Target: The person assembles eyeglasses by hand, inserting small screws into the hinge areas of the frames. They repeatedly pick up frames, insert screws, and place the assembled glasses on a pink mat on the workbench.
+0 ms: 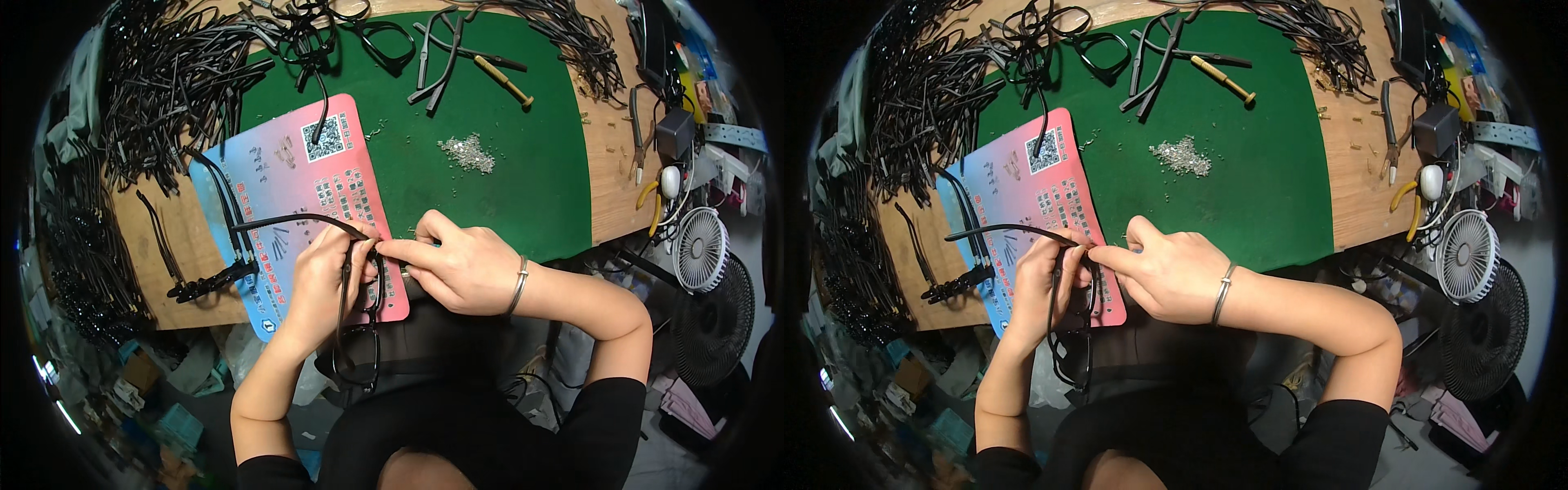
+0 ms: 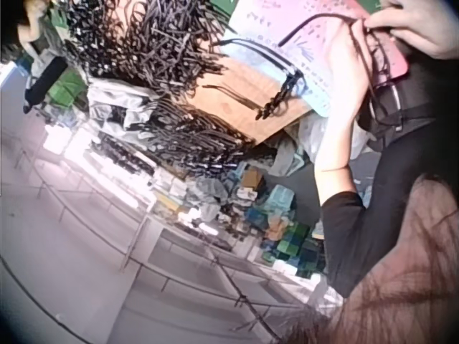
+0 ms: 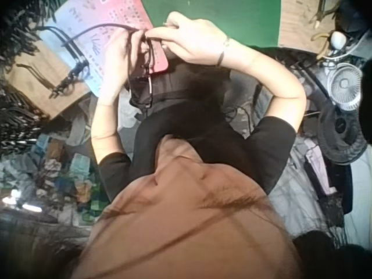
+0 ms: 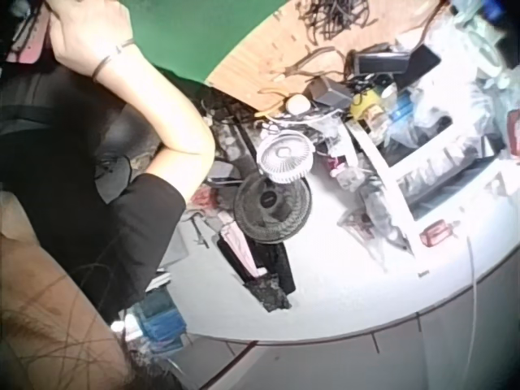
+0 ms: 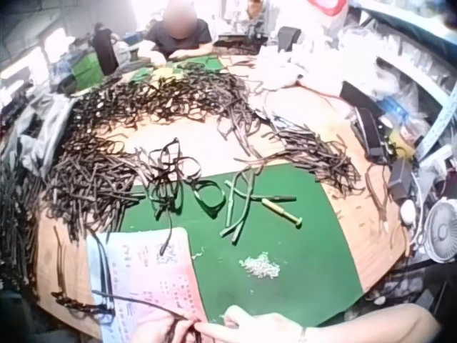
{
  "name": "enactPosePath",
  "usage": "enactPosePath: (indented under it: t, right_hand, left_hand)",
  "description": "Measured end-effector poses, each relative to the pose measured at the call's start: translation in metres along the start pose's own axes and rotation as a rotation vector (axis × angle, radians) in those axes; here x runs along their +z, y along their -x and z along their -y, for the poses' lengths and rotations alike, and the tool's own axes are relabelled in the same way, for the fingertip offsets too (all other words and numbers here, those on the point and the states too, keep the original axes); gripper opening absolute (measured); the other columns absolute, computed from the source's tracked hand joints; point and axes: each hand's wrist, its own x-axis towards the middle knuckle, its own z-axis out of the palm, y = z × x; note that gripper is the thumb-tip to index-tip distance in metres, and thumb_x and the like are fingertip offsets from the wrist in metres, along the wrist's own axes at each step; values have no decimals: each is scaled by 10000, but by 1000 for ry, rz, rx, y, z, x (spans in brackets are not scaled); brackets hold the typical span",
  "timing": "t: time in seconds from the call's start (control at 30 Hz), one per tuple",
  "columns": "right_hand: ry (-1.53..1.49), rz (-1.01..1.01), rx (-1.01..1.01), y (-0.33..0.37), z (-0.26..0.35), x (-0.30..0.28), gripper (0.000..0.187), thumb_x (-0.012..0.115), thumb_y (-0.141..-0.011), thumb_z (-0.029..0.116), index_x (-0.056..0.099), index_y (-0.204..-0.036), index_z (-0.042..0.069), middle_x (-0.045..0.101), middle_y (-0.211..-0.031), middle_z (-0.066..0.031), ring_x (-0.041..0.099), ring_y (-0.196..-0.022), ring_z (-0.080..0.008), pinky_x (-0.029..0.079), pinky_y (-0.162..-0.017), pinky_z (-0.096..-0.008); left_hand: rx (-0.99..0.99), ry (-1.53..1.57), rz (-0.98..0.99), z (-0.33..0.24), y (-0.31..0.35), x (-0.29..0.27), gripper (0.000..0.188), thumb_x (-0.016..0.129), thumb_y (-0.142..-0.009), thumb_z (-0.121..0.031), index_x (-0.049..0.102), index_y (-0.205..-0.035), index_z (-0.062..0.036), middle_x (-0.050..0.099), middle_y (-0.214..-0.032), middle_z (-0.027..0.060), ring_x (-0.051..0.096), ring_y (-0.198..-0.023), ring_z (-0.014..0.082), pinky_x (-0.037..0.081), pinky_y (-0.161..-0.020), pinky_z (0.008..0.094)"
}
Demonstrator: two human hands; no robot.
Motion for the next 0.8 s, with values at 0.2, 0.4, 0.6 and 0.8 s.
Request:
enactPosePath:
  t: [0.2, 0.4, 0.6, 0.8]
  right_hand:
    - [43, -32, -34, 2, 1, 2, 342, 546, -794, 132, 546, -1136, 133, 487, -871, -148, 588, -560, -291, 520, -527, -376]
    - [340, 32, -198, -8, -1, -10, 337, 583, -748, 121, 526, -1073, 56, 485, -828, -147, 584, -517, -273, 493, -458, -376]
    - [289, 38, -222, -13, -6, -8, 300, 600, -748, 142, 498, -1010, 35, 477, -807, -149, 584, -510, -273, 487, -448, -382]
    - [312, 14, -236, -15, -7, -5, 329, 604, -777, 165, 527, -1078, 59, 474, -792, -111, 567, -507, -244, 476, -440, -351]
  left_hand:
    - [17, 11, -46, -4, 2, 3, 77, 499, -902, 5, 568, -932, 20, 544, -754, 52, 523, -561, 75, 443, -539, 219]
    - [130, -111, -141, 4, 4, 11, 50, 544, -877, -11, 556, -925, -2, 563, -744, 83, 588, -532, 141, 473, -498, 265]
    - [167, -136, -188, 5, 6, 14, 57, 567, -864, -19, 557, -919, -9, 562, -721, 83, 589, -520, 151, 473, -487, 273]
    - [163, -117, -187, 8, 6, 15, 58, 547, -880, -20, 562, -935, -13, 556, -720, 84, 591, -514, 149, 468, -475, 277]
